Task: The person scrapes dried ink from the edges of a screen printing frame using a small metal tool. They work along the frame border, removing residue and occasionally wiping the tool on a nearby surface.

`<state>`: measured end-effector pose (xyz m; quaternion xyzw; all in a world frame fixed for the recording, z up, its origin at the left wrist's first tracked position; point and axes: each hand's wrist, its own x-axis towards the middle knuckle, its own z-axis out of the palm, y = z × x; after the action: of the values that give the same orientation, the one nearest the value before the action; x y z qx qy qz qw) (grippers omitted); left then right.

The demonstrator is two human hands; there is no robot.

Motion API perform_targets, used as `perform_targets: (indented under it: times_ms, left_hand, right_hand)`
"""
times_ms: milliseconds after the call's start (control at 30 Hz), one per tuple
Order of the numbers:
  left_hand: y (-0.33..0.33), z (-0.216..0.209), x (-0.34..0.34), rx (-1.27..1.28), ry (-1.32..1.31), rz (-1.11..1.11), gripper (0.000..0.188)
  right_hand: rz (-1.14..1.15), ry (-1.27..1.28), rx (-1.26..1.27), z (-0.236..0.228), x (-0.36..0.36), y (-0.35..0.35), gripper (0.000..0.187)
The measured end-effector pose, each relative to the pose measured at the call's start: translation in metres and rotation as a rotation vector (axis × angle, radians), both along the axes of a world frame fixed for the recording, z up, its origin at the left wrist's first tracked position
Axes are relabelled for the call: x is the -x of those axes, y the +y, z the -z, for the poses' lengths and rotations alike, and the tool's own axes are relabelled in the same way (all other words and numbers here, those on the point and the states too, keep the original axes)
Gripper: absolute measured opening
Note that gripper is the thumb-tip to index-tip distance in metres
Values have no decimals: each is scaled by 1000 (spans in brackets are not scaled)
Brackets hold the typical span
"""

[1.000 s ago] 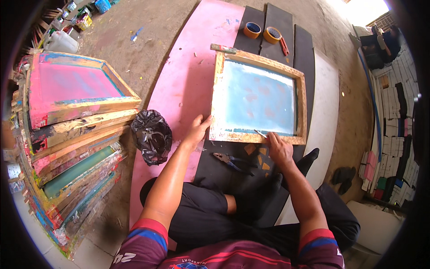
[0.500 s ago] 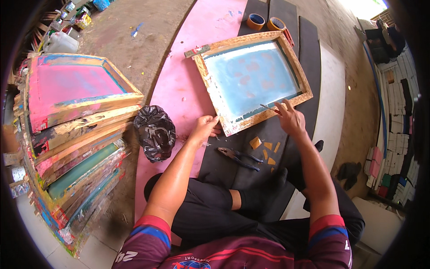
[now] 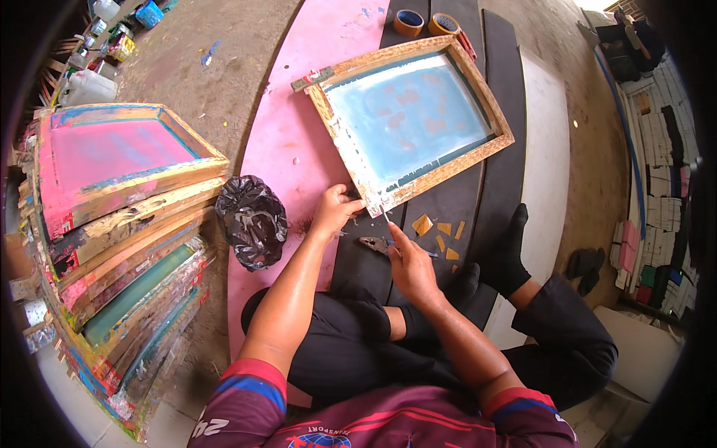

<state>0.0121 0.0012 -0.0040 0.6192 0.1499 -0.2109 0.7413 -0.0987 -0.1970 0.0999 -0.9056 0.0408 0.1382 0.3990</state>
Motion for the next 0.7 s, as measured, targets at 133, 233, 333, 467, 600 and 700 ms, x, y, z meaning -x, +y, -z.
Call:
perform_targets:
  times_ms: [133,233,333,467,600,700]
  left_hand:
    - [4,1,-1,-39,18,49,51]
    - [4,-1,-3,-76,53,107,87]
    - [1,-3,-2,-102,39,105,87]
    - [3,4,-1,-138,-8,116,87]
    - [2,11,0,-183,-42,104,88]
    - [0,4,0,-161,-10,120,90]
  right_hand:
    - [12,111,62,-20,-12,16,49]
    - [53,143,71,-21,-12,13,46]
    - [59,122,142,-19,-12,7,45]
    - [10,69,204,-18,-19,-7,44]
    - [-44,89,221,-15,-23,-14,44]
    - [-58,77,239,-11,-19,-9,46]
